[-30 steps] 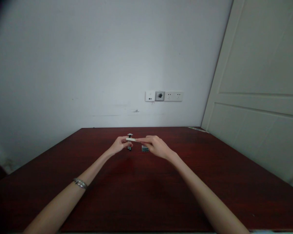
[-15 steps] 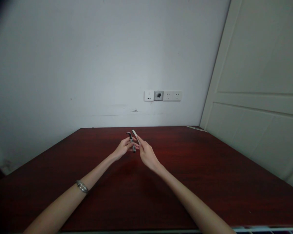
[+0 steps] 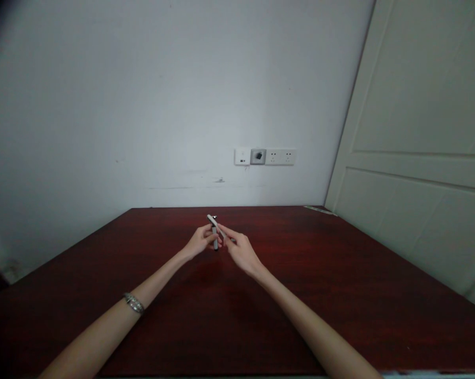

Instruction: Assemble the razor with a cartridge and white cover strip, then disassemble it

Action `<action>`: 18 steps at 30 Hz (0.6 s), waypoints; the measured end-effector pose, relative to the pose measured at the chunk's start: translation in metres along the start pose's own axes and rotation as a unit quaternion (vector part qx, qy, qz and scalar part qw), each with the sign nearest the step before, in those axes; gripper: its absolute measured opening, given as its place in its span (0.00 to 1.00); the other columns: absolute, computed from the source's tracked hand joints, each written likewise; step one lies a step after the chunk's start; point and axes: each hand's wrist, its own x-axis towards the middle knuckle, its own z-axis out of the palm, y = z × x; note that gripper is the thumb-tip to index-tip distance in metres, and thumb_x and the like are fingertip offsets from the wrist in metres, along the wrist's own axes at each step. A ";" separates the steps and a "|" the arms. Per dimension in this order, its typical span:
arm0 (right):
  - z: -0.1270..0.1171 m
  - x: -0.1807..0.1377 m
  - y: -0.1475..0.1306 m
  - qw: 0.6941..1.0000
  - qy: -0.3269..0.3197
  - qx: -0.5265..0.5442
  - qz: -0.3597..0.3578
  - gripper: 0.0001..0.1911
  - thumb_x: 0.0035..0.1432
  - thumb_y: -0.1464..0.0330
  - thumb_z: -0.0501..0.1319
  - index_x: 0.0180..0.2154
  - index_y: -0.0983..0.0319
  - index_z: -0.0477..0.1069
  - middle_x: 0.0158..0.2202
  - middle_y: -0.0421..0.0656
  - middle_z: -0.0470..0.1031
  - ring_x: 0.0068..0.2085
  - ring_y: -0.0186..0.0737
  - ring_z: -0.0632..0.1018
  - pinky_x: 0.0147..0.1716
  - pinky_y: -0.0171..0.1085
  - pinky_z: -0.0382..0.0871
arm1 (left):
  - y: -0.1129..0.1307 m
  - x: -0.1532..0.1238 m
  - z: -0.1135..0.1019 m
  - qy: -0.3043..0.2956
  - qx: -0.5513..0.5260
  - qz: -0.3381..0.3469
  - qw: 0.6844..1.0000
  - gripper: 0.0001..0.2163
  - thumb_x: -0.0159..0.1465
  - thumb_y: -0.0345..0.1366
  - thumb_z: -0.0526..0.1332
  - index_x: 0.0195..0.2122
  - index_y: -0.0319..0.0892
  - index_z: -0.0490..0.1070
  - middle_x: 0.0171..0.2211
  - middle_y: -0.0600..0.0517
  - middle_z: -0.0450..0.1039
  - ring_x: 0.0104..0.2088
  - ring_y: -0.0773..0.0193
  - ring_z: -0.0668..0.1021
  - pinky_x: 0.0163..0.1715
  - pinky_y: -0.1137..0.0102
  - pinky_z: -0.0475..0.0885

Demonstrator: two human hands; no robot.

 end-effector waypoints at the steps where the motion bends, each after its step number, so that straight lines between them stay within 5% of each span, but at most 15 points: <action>1: 0.000 0.000 -0.001 1.000 0.003 -0.006 -0.007 0.25 0.57 0.65 0.50 0.56 0.61 0.62 0.24 0.38 0.66 0.21 0.29 0.61 0.22 0.30 0.58 | -0.001 0.000 0.000 0.003 0.007 -0.002 1.000 0.11 0.56 0.36 0.60 0.36 0.38 0.62 0.26 0.49 0.74 0.24 0.64 0.77 0.21 0.73 0.71; 6: -0.002 0.003 0.005 0.993 0.102 -0.057 -0.018 0.25 0.57 0.67 0.49 0.57 0.62 0.62 0.28 0.40 0.70 0.25 0.33 0.65 0.26 0.33 0.62 | -0.003 0.002 -0.002 0.022 0.041 -0.009 0.999 0.09 0.56 0.36 0.60 0.33 0.38 0.62 0.24 0.50 0.73 0.20 0.66 0.76 0.17 0.75 0.69; 11: 0.000 0.000 0.003 0.996 0.015 -0.075 -0.051 0.23 0.58 0.67 0.49 0.54 0.60 0.65 0.36 0.42 0.75 0.32 0.37 0.71 0.34 0.36 0.66 | 0.000 0.002 -0.003 0.031 0.043 -0.009 0.999 0.11 0.55 0.38 0.61 0.35 0.37 0.64 0.23 0.51 0.73 0.20 0.66 0.76 0.18 0.75 0.70; 15: -0.004 0.003 0.002 0.989 0.065 -0.098 -0.085 0.22 0.59 0.66 0.49 0.54 0.59 0.66 0.41 0.45 0.74 0.38 0.40 0.73 0.38 0.37 0.67 | 0.001 0.002 -0.004 0.055 0.064 -0.010 0.996 0.10 0.54 0.37 0.62 0.32 0.37 0.64 0.22 0.52 0.72 0.19 0.67 0.76 0.16 0.75 0.70; 18: -0.010 0.007 0.006 0.972 0.089 -0.183 -0.114 0.21 0.60 0.67 0.48 0.54 0.57 0.65 0.35 0.45 0.73 0.33 0.39 0.73 0.35 0.36 0.66 | 0.001 0.003 -0.003 0.077 0.091 -0.007 0.993 0.09 0.54 0.36 0.63 0.31 0.38 0.64 0.21 0.54 0.71 0.19 0.67 0.75 0.15 0.75 0.69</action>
